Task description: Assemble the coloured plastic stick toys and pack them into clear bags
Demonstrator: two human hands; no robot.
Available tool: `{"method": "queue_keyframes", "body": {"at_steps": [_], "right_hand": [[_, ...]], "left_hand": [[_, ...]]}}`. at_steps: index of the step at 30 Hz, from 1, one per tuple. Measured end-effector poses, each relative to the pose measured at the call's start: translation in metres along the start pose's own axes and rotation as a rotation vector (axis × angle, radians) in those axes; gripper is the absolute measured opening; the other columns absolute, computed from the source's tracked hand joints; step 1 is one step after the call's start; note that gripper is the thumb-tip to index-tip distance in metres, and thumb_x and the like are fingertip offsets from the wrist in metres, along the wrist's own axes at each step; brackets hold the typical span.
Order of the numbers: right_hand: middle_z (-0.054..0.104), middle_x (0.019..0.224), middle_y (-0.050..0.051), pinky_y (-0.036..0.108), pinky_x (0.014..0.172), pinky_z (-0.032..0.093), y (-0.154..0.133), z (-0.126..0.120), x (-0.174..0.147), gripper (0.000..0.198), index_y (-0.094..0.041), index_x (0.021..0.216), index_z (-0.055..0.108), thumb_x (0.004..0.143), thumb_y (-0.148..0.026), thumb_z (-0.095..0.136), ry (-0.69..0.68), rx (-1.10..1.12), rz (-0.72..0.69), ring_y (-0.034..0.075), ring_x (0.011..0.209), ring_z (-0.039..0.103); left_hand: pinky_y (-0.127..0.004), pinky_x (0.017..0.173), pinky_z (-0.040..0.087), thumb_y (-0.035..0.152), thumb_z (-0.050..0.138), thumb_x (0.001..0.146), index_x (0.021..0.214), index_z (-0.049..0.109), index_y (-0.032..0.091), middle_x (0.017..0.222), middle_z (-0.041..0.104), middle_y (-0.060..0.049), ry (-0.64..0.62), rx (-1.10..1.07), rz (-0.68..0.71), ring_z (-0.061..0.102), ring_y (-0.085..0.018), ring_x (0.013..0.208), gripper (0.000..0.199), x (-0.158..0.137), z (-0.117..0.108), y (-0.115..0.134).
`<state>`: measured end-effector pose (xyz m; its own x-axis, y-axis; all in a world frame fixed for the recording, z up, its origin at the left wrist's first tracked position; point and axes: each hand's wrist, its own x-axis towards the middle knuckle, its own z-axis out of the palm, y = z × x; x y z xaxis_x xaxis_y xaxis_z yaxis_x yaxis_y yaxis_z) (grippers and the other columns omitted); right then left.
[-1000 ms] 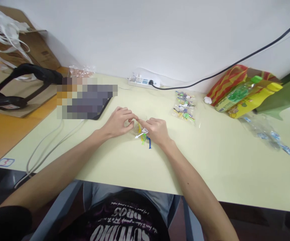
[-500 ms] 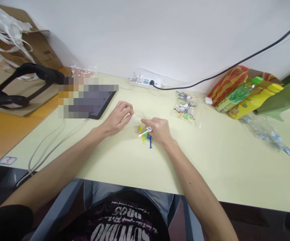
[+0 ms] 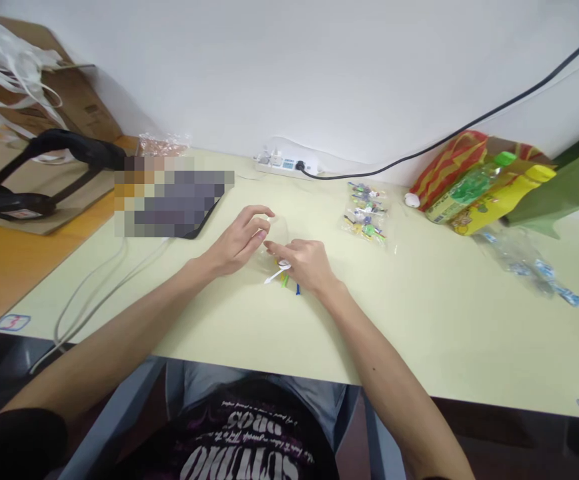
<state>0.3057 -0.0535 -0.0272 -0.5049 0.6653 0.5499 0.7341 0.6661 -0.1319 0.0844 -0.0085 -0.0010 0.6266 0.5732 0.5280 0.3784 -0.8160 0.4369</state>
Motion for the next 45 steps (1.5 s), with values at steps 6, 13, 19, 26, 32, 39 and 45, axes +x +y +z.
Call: {"method": "queue_keyframes", "body": {"at_steps": [6,13,19,26,32,39,45], "right_hand": [[0.078,0.081,0.002,0.027,0.063,0.037,-0.001,-0.001,0.000,0.040,-0.027,0.121,0.079,0.090,-0.009,0.059,-0.120,0.065,0.033,0.015,0.067,0.064],[0.080,0.087,0.004,0.027,0.070,0.044,0.008,-0.005,-0.004,0.042,-0.026,0.122,0.081,0.089,-0.008,0.060,-0.052,0.285,0.160,0.017,0.071,0.069],[0.078,0.081,0.004,0.028,0.068,0.043,0.005,-0.010,-0.008,0.034,-0.028,0.120,0.081,0.094,-0.016,0.063,-0.093,0.308,0.135,0.018,0.071,0.068],[0.082,0.097,0.006,0.029,0.071,0.048,-0.003,-0.031,-0.001,0.026,-0.025,0.116,0.083,0.097,-0.031,0.066,-0.154,0.535,0.287,0.018,0.072,0.069],[0.071,0.068,0.000,0.028,0.063,0.040,-0.007,-0.056,0.017,0.052,-0.022,0.116,0.082,0.072,-0.048,0.090,-0.295,0.547,0.496,0.015,0.061,0.055],[0.072,0.073,0.004,0.030,0.066,0.038,-0.014,-0.052,0.055,0.040,-0.020,0.088,0.083,0.083,-0.059,0.076,-0.227,0.390,0.616,0.018,0.068,0.059],[0.053,0.057,-0.002,0.029,0.060,0.031,-0.012,-0.039,0.066,0.029,-0.018,0.067,0.071,0.084,-0.041,0.070,-0.227,0.509,0.651,0.014,0.061,0.045]], "left_hand": [[-0.048,0.115,0.042,0.034,0.034,0.110,0.106,0.052,0.023,0.142,0.052,-0.013,-0.010,-0.038,0.004,0.053,-0.026,0.131,0.022,-0.001,-0.006,-0.002],[-0.052,0.120,0.039,0.063,0.061,0.097,0.122,0.047,0.026,0.154,0.047,-0.016,-0.043,-0.125,0.066,0.045,-0.031,0.146,0.047,-0.001,-0.012,-0.011],[-0.061,0.129,0.021,0.060,0.082,0.080,0.164,0.015,0.032,0.169,0.031,-0.015,-0.146,0.033,0.047,0.037,-0.037,0.154,0.111,-0.001,-0.011,-0.013],[-0.050,0.119,0.039,0.049,0.076,0.086,0.167,0.024,0.028,0.157,0.046,-0.013,-0.201,0.147,-0.075,0.050,-0.034,0.137,0.098,-0.002,-0.015,-0.017],[-0.053,0.118,0.035,0.055,0.070,0.089,0.167,0.026,0.025,0.146,0.050,-0.014,-0.138,0.325,-0.141,0.045,-0.036,0.132,0.094,-0.001,-0.011,-0.016],[-0.053,0.112,0.039,0.046,0.072,0.086,0.168,0.022,0.025,0.143,0.050,-0.015,-0.083,0.436,-0.229,0.043,-0.037,0.129,0.098,-0.005,-0.001,-0.022],[-0.053,0.112,0.038,0.043,0.069,0.086,0.169,0.021,0.024,0.143,0.051,-0.015,-0.085,0.446,-0.264,0.044,-0.038,0.129,0.097,-0.004,-0.001,-0.020]]}}
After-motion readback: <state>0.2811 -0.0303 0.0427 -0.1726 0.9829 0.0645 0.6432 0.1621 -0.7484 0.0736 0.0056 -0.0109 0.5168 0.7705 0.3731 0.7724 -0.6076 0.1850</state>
